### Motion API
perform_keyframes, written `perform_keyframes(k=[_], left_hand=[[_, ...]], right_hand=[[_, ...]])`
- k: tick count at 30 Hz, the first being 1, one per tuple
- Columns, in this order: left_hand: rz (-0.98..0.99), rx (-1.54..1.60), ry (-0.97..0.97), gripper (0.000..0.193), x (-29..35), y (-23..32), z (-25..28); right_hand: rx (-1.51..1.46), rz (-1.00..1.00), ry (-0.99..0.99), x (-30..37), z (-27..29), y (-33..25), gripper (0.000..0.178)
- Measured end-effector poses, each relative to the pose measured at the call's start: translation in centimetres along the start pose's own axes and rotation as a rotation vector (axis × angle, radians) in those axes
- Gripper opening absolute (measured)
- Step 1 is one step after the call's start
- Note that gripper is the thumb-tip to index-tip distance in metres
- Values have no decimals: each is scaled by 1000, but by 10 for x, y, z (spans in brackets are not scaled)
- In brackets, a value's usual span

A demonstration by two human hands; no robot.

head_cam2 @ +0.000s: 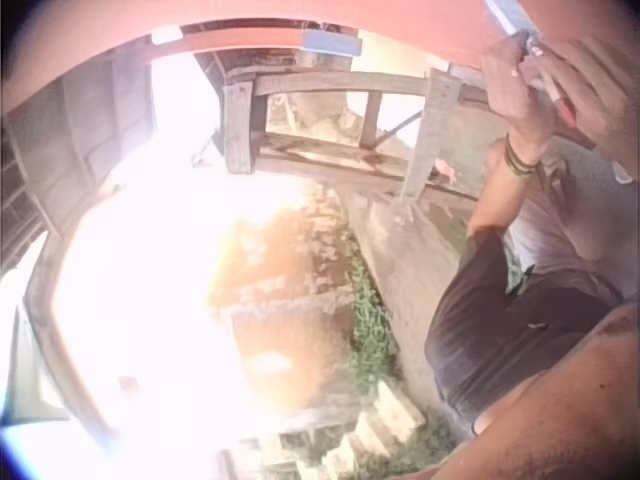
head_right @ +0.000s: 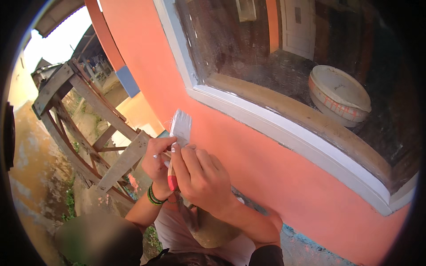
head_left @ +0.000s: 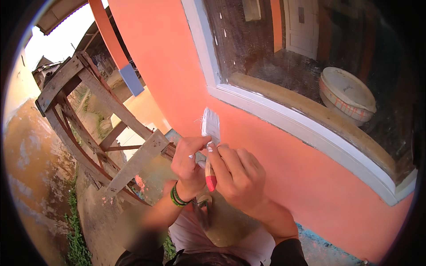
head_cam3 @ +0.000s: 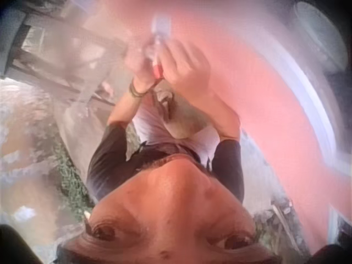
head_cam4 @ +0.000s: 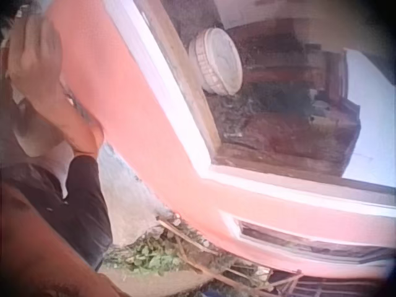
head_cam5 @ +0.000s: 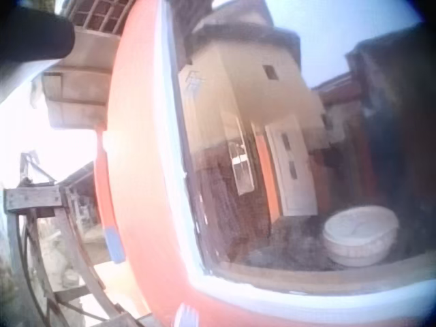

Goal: The person paints the white window frame with a brush, repeatedly dipping the brush into a small paint container. The person works along the top and side edges of the frame, applying white paint over the existing surface.

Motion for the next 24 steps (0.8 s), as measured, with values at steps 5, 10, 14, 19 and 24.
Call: perform_keyframes(k=[5,10,14,19,24], left_hand=[[-4,16,29,29,-37,-9,8],[372,403,62,23,-85,-44,30],[442,528,-15,20,-138,-61,36],[329,488,-62,27,-194,-63,19],[108,366,91,26,-246,-67,21]], right_hand=[[-177,78,20,-26,22,4,35],[-221,102,50,16,24,45,32],[-182,122,19,45,12,75,29],[-144,135,42,54,6,100,28],[-135,189,31,62,2,106,27]])
Point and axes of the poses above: each hand's wrist, its own x-axis away from the middle knuckle, its own z-axis out of the back of the hand, y = z × x, the point moved 8 cm from there along -x, towards the middle knuckle, and after that the axes turned 3 degrees about z, right-handed, at the moved point
